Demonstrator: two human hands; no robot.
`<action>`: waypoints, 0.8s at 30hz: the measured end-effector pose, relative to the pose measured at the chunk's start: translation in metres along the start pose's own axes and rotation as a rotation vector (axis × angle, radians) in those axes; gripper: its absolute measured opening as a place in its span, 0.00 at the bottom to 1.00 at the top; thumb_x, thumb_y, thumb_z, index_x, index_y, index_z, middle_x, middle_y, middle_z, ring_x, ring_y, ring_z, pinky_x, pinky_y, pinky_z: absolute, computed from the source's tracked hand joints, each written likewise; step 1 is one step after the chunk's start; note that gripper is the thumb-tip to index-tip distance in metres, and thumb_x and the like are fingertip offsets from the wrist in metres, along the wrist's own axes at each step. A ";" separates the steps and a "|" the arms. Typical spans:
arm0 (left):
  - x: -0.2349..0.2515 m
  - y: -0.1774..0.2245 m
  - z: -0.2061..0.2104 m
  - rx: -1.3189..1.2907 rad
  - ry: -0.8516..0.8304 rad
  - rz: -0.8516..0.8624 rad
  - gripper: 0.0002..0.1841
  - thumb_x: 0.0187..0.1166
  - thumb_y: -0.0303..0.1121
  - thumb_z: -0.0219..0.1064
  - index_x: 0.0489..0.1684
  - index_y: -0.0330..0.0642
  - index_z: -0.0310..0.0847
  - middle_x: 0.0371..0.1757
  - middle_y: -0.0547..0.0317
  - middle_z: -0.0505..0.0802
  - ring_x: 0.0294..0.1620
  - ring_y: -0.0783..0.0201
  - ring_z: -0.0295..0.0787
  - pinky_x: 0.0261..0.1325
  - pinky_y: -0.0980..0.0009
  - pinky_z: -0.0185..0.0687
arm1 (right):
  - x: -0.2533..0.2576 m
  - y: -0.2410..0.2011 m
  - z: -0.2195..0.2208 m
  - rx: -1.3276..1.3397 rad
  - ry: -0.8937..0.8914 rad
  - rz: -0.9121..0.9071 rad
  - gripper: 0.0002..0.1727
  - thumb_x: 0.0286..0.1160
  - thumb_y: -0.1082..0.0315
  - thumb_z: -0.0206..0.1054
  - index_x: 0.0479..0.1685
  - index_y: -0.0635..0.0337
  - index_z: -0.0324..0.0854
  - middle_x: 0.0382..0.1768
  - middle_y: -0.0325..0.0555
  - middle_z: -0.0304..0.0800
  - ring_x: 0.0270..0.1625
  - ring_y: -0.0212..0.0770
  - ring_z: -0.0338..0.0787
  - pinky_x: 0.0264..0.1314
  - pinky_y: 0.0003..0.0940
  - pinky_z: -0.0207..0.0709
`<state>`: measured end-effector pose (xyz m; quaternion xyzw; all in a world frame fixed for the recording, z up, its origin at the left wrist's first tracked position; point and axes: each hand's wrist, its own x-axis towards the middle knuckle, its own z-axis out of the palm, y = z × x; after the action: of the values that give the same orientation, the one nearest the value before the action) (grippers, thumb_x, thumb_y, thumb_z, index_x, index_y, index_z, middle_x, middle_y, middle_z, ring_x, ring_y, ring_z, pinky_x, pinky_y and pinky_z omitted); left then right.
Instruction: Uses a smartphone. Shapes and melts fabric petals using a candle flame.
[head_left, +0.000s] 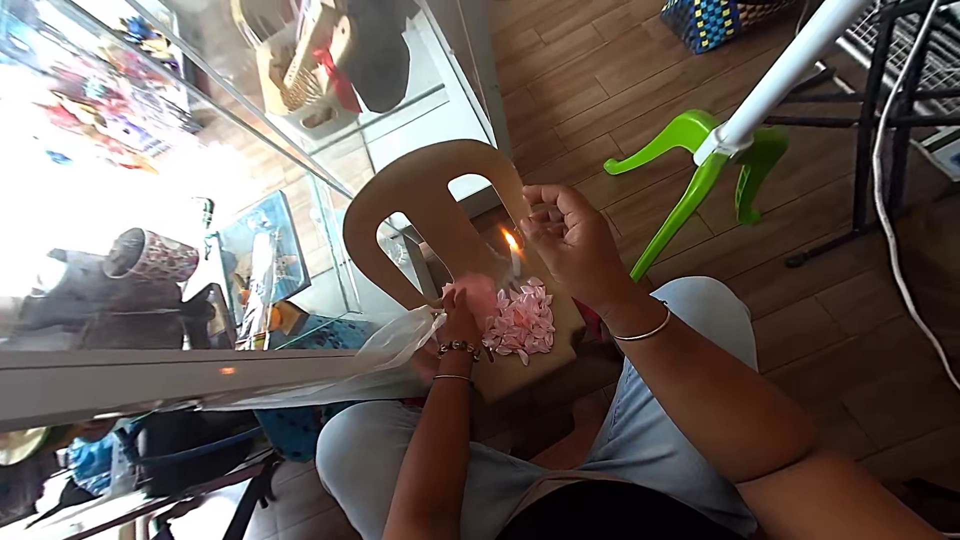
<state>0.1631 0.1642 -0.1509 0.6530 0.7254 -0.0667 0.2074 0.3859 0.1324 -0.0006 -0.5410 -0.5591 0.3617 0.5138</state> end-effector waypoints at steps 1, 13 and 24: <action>0.003 -0.002 0.003 0.017 -0.008 -0.015 0.26 0.87 0.28 0.55 0.87 0.48 0.68 0.90 0.47 0.67 0.82 0.37 0.72 0.76 0.36 0.71 | -0.005 -0.003 -0.002 -0.008 -0.009 0.010 0.22 0.88 0.63 0.62 0.77 0.55 0.73 0.69 0.49 0.82 0.53 0.41 0.89 0.47 0.34 0.84; 0.001 -0.002 -0.002 0.001 0.085 -0.062 0.17 0.88 0.36 0.61 0.69 0.47 0.87 0.78 0.48 0.83 0.73 0.41 0.82 0.73 0.38 0.74 | -0.007 -0.002 -0.009 -0.008 -0.017 0.010 0.21 0.87 0.64 0.62 0.77 0.55 0.72 0.69 0.48 0.82 0.53 0.40 0.89 0.47 0.34 0.85; 0.009 -0.007 -0.003 -0.128 -0.013 -0.189 0.17 0.84 0.44 0.67 0.59 0.41 0.86 0.70 0.42 0.85 0.67 0.38 0.85 0.66 0.33 0.76 | -0.064 -0.077 -0.041 0.905 0.254 -0.494 0.20 0.84 0.61 0.56 0.71 0.54 0.72 0.70 0.47 0.82 0.64 0.48 0.88 0.60 0.44 0.87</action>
<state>0.1550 0.1728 -0.1530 0.5667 0.7851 -0.0440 0.2462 0.4002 0.0518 0.0707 -0.1567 -0.3913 0.3666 0.8294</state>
